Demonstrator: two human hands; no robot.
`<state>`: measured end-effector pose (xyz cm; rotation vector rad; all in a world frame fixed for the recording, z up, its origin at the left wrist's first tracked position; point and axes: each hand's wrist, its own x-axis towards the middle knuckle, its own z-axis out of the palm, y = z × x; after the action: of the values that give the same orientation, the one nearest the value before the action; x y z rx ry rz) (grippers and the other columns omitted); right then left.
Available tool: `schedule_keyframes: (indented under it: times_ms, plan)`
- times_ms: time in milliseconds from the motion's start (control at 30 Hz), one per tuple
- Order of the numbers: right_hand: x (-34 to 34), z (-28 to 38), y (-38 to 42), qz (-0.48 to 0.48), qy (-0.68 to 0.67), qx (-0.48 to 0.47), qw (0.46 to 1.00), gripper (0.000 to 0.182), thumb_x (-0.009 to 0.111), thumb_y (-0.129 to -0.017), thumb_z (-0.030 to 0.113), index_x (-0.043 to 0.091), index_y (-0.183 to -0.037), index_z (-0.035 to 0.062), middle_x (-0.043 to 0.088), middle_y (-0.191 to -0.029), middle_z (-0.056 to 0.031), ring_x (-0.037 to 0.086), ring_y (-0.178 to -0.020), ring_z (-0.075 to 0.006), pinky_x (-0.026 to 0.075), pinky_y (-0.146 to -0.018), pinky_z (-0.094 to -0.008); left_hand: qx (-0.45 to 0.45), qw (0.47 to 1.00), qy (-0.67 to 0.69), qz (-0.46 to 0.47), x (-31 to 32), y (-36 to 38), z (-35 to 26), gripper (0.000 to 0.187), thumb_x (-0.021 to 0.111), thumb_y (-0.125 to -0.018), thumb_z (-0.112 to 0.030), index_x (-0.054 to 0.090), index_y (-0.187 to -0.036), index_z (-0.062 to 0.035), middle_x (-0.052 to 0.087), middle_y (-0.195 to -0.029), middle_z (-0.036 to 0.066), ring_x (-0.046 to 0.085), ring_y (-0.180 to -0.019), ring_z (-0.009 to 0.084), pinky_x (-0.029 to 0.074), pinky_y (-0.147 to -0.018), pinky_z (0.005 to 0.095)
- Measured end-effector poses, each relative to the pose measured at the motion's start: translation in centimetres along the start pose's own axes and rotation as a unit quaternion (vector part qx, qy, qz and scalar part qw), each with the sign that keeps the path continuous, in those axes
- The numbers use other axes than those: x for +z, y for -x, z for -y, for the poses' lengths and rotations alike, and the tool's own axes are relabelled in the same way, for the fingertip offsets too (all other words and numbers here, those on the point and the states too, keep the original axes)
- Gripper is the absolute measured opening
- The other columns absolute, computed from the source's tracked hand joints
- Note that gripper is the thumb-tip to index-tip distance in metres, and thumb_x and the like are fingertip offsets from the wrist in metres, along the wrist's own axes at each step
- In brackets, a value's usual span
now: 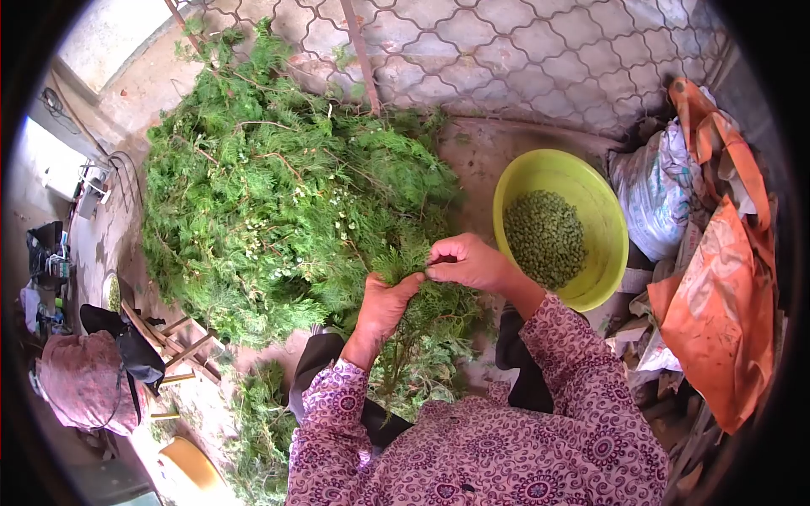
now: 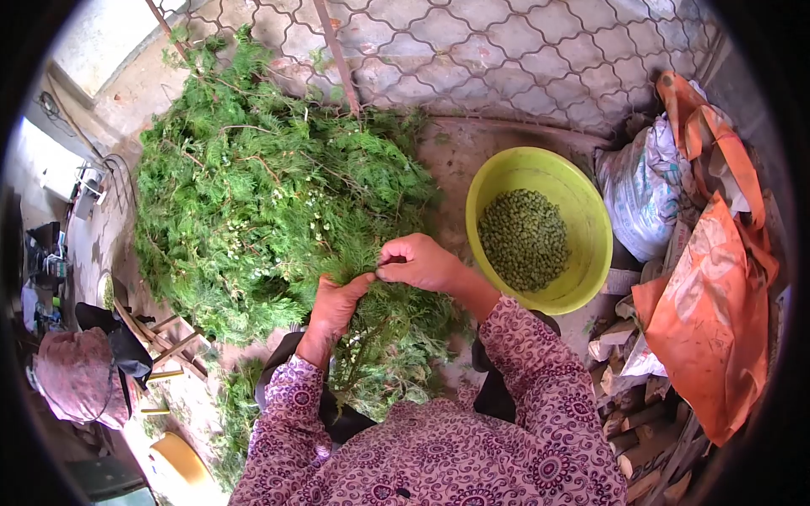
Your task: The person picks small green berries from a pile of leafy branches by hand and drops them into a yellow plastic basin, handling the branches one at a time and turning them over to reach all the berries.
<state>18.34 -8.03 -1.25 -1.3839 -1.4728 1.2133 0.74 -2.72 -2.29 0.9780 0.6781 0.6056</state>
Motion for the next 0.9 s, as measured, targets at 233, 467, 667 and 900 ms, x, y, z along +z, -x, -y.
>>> schedule_keyframes:
  times_ms: [233,467,667,900]
  plan:
    - [0.9,-1.3,-0.2,-0.216,0.196,-0.117,0.949,0.014,0.057,-0.081,0.014,0.057,-0.084,0.0004,0.054,-0.067,0.0012,0.046,-0.053,-0.0064,0.037,-0.048,-0.0221,-0.038,0.999,0.004,-0.007,0.8,0.8,-1.0,0.017,0.060,-0.077,0.002,0.061,-0.093,-0.0023,0.062,-0.088,0.002,0.057,-0.076,0.0076,0.046,-0.067,0.0218]
    - [-0.9,-1.2,0.4,-0.045,-0.485,0.139,0.862,0.013,0.048,-0.084,0.011,0.054,-0.093,0.0045,0.054,-0.070,-0.0033,0.042,-0.045,-0.0068,0.035,-0.042,-0.0185,0.011,0.996,0.073,-0.049,-0.6,0.6,-1.4,0.027,0.068,-0.072,-0.003,0.060,-0.097,-0.0047,0.062,-0.092,0.002,0.058,-0.081,0.0117,0.046,-0.077,0.0265]
    - [0.5,0.5,0.9,0.017,-0.467,0.130,0.874,0.018,0.049,-0.081,0.009,0.053,-0.097,0.0035,0.055,-0.073,-0.0014,0.045,-0.050,-0.0065,0.036,-0.045,-0.0205,-0.008,0.994,0.087,-0.064,-0.7,0.6,-1.6,0.023,0.067,-0.073,-0.002,0.060,-0.095,-0.0038,0.063,-0.091,0.005,0.059,-0.080,0.0132,0.048,-0.075,0.0278]
    - [0.4,0.1,0.9,0.010,-0.397,0.125,0.909,0.017,0.053,-0.079,0.007,0.054,-0.095,0.0024,0.053,-0.071,0.0007,0.045,-0.051,-0.0054,0.033,-0.045,-0.0187,-0.009,0.992,0.115,-0.049,-0.4,0.3,-1.1,0.019,0.063,-0.075,0.001,0.060,-0.094,-0.0025,0.063,-0.089,0.006,0.059,-0.078,0.0123,0.050,-0.069,0.0266]
